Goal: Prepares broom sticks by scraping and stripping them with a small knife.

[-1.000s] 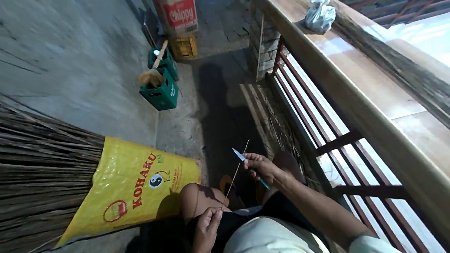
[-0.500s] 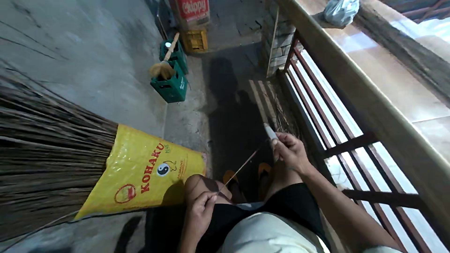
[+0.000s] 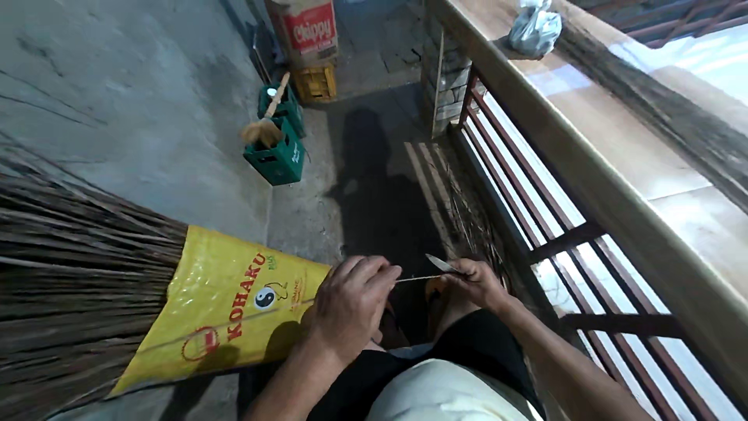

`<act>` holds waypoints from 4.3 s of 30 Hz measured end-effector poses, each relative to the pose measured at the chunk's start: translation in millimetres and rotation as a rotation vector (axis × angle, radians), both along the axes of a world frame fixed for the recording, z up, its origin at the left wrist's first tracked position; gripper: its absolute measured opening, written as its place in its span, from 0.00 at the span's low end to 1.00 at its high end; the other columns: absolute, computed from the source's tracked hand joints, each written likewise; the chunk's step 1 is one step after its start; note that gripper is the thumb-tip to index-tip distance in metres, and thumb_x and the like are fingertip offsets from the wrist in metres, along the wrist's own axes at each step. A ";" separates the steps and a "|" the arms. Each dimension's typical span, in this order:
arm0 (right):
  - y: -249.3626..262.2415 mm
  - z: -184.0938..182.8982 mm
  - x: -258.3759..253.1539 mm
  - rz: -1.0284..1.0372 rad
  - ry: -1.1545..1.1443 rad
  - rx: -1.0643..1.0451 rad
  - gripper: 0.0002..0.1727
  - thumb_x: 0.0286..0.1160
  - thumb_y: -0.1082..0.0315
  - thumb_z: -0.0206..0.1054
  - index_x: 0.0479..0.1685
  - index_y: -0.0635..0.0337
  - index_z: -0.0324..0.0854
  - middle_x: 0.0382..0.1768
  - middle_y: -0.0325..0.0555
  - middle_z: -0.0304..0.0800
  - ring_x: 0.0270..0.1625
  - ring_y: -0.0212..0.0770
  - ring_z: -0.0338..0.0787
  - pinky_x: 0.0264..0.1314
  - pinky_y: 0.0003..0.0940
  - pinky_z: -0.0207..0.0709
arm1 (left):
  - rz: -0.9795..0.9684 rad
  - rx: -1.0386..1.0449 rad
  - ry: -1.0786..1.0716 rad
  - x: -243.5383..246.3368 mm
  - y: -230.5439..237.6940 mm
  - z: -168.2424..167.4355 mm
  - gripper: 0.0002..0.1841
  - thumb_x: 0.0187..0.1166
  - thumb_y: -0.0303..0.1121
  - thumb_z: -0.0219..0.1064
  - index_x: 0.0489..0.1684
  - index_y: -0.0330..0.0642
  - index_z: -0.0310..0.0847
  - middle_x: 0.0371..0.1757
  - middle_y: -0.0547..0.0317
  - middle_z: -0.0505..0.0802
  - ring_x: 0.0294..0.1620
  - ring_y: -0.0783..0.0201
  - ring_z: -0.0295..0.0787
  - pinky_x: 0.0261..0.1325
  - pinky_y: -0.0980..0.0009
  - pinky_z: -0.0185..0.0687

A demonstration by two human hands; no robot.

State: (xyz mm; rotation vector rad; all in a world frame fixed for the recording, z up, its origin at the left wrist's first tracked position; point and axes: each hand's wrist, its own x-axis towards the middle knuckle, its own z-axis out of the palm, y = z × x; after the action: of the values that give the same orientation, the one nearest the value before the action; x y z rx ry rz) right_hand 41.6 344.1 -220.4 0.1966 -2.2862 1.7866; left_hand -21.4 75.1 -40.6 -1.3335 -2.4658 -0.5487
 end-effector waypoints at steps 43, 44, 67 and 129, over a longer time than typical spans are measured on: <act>-112.6 26.7 -11.8 0.551 -0.503 -0.599 0.27 0.85 0.66 0.62 0.81 0.62 0.67 0.34 0.41 0.90 0.22 0.30 0.83 0.23 0.25 0.79 | 0.500 1.052 -1.168 64.2 -32.4 -157.0 0.09 0.83 0.26 0.55 0.37 0.38 0.81 0.24 0.65 0.86 0.13 0.80 0.71 0.16 0.85 0.66; -119.3 25.8 -14.2 0.571 -0.512 -0.614 0.25 0.84 0.67 0.62 0.78 0.62 0.68 0.33 0.41 0.90 0.21 0.30 0.83 0.22 0.25 0.78 | 0.498 1.050 -1.168 67.9 -35.3 -156.1 0.09 0.83 0.26 0.54 0.38 0.38 0.81 0.26 0.64 0.89 0.14 0.81 0.72 0.16 0.86 0.66; -129.9 36.2 -24.8 0.585 -0.566 -0.678 0.13 0.83 0.68 0.64 0.61 0.60 0.81 0.32 0.36 0.92 0.19 0.24 0.81 0.19 0.20 0.75 | 0.409 1.075 -1.689 105.1 -104.6 -154.2 0.05 0.82 0.35 0.61 0.40 0.50 0.83 0.12 0.75 0.75 0.08 0.83 0.65 0.11 0.87 0.62; -131.5 30.2 -41.1 0.475 -0.637 -0.638 0.14 0.82 0.71 0.63 0.62 0.65 0.81 0.32 0.39 0.91 0.20 0.27 0.81 0.21 0.22 0.76 | 0.509 1.044 -1.561 94.8 -90.6 -160.6 0.11 0.87 0.31 0.53 0.45 0.44 0.84 0.14 0.73 0.73 0.09 0.82 0.61 0.11 0.86 0.58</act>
State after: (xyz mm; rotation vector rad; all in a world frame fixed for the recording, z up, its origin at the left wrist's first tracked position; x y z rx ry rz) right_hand 0.5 212.6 -190.2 0.0542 -1.9492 3.0928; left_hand 73.4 -15.4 -201.2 0.4253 -2.2075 -2.8471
